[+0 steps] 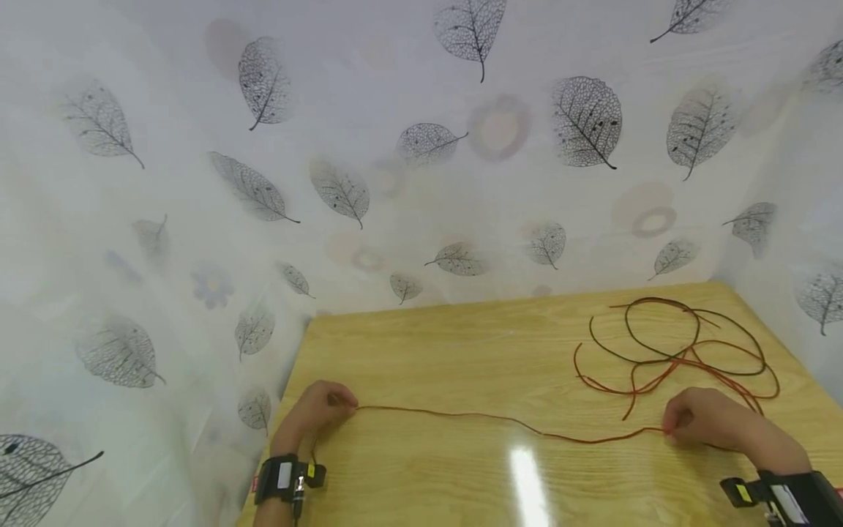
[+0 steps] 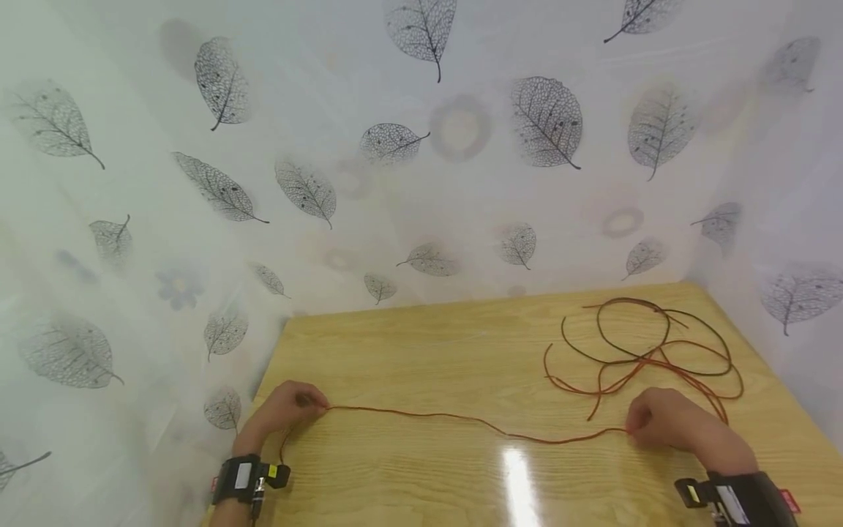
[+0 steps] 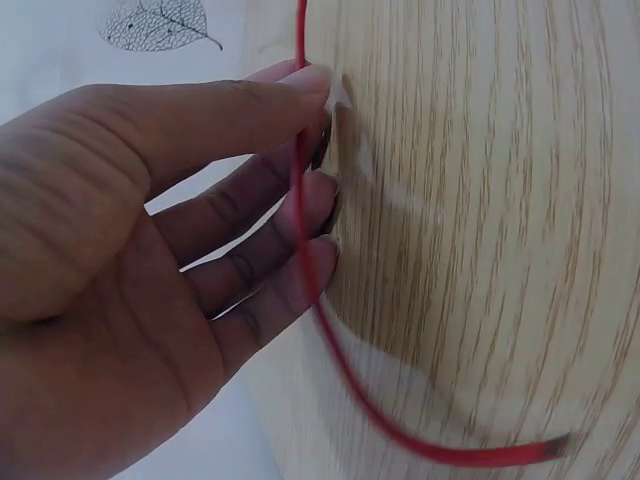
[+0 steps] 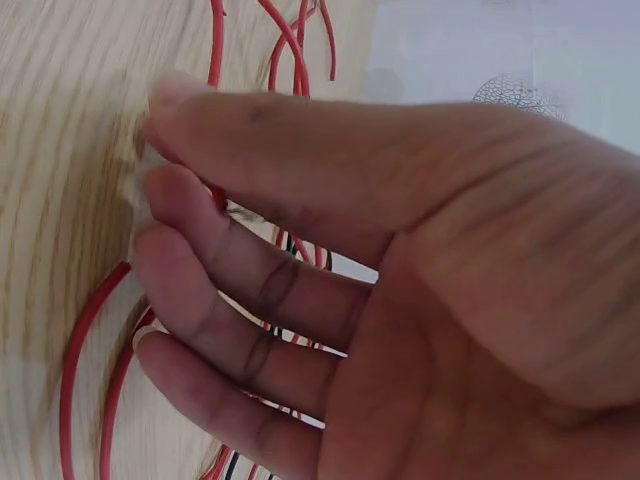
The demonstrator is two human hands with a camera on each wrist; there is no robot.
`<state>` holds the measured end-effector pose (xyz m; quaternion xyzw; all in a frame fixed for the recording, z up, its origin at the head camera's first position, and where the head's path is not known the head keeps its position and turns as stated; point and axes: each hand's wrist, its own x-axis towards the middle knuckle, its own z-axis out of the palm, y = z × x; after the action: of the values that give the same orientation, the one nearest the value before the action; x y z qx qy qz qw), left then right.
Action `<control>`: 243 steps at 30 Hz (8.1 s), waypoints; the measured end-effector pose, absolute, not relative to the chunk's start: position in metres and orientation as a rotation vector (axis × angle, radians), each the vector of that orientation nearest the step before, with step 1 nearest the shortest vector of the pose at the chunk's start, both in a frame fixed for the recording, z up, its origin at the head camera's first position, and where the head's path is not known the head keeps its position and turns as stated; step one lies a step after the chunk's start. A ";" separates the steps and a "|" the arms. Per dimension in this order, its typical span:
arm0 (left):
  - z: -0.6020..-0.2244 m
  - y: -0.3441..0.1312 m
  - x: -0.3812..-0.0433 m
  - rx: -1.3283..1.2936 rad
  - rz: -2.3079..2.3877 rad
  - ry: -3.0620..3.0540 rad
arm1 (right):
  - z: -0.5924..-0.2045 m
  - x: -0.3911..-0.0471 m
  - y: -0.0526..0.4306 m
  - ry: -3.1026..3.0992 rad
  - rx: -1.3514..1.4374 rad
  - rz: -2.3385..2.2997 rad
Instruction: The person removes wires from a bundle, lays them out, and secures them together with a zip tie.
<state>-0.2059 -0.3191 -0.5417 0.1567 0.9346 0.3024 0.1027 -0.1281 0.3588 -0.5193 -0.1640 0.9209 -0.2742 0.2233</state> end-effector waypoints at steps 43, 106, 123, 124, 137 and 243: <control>-0.505 -0.187 -0.245 0.922 0.875 2.663 | -0.507 -0.185 0.319 3.052 -0.712 -0.478; -0.490 -0.263 -0.231 0.802 1.016 2.807 | -0.469 -0.175 0.281 2.952 -0.921 -0.569; -0.525 -0.274 -0.213 0.579 0.860 2.676 | -0.521 -0.160 0.246 2.701 -0.981 -0.609; -0.526 -0.273 -0.213 0.583 0.865 2.664 | -0.523 -0.160 0.245 2.699 -0.975 -0.604; -0.521 -0.268 -0.216 0.614 0.798 2.554 | -0.521 -0.161 0.247 2.772 -0.975 -0.589; -0.462 -0.240 -0.253 0.803 1.023 3.230 | -0.459 -0.221 0.358 3.792 -0.919 -0.395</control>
<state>-0.2534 -0.2401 -0.4617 0.2273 0.9142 0.2895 -0.1694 -0.2210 0.3583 -0.4586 -0.2167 0.8944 -0.0932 -0.3801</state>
